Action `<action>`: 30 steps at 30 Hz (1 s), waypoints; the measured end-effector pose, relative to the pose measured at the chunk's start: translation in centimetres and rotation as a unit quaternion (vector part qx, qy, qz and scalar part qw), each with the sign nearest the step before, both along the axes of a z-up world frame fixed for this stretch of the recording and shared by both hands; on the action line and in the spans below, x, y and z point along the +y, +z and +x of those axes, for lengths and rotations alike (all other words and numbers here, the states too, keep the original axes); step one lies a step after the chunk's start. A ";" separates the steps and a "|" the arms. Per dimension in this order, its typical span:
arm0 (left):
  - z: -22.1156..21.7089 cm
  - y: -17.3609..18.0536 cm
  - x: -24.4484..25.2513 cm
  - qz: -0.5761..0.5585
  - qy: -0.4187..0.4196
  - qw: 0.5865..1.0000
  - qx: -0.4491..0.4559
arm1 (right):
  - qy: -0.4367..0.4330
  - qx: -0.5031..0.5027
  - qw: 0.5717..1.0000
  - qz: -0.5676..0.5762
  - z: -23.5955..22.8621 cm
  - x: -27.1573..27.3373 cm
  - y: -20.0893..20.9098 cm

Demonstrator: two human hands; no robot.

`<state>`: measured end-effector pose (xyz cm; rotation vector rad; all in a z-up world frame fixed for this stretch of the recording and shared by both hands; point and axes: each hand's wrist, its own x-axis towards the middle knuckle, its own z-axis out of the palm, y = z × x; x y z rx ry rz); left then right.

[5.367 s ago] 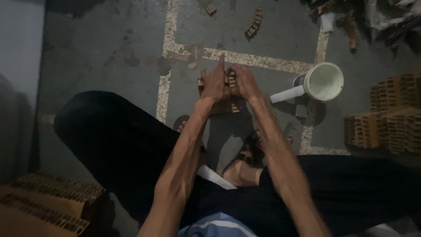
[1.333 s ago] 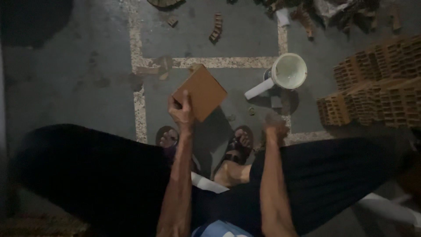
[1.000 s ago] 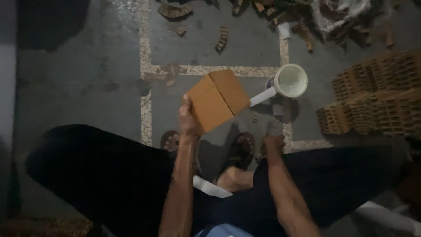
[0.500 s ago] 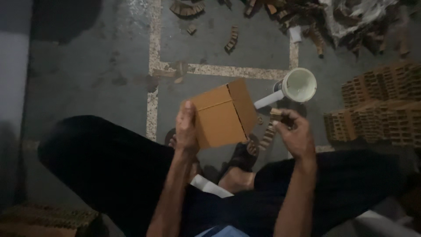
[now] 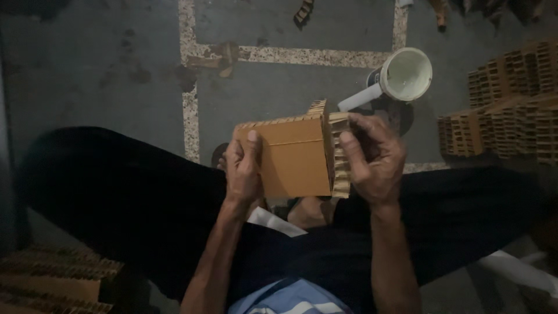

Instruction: The person sits on the floor and assembles small cardboard boxes by applying glue to the edges and attaching corrugated strips. They repeatedly dip a white cylindrical applicator into a bucket and spread adhesive along the box seams, then press the pieces together to form the box structure.

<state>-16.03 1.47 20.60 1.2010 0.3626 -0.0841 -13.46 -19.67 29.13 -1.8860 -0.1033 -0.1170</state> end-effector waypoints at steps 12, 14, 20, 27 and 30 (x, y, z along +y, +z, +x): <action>0.1 -0.2 -0.8 0.017 -0.021 0.998 -0.053 | -0.034 -0.040 0.998 0.022 -0.8 -0.2 -3.5; 0.0 -0.3 -0.8 0.041 -0.025 0.998 -0.048 | -0.028 -0.034 0.998 0.041 -0.8 0.0 -3.8; -0.3 -0.7 -0.8 0.047 -0.030 0.998 -0.011 | 0.050 0.004 0.997 0.061 -0.9 0.6 -3.2; -0.4 -0.8 -0.5 0.092 -0.045 0.994 0.029 | 0.177 0.079 0.980 0.032 -1.9 0.7 -1.4; -0.4 -0.7 -0.5 0.068 -0.054 0.996 0.018 | 0.176 0.084 0.980 0.028 -2.1 0.9 -1.5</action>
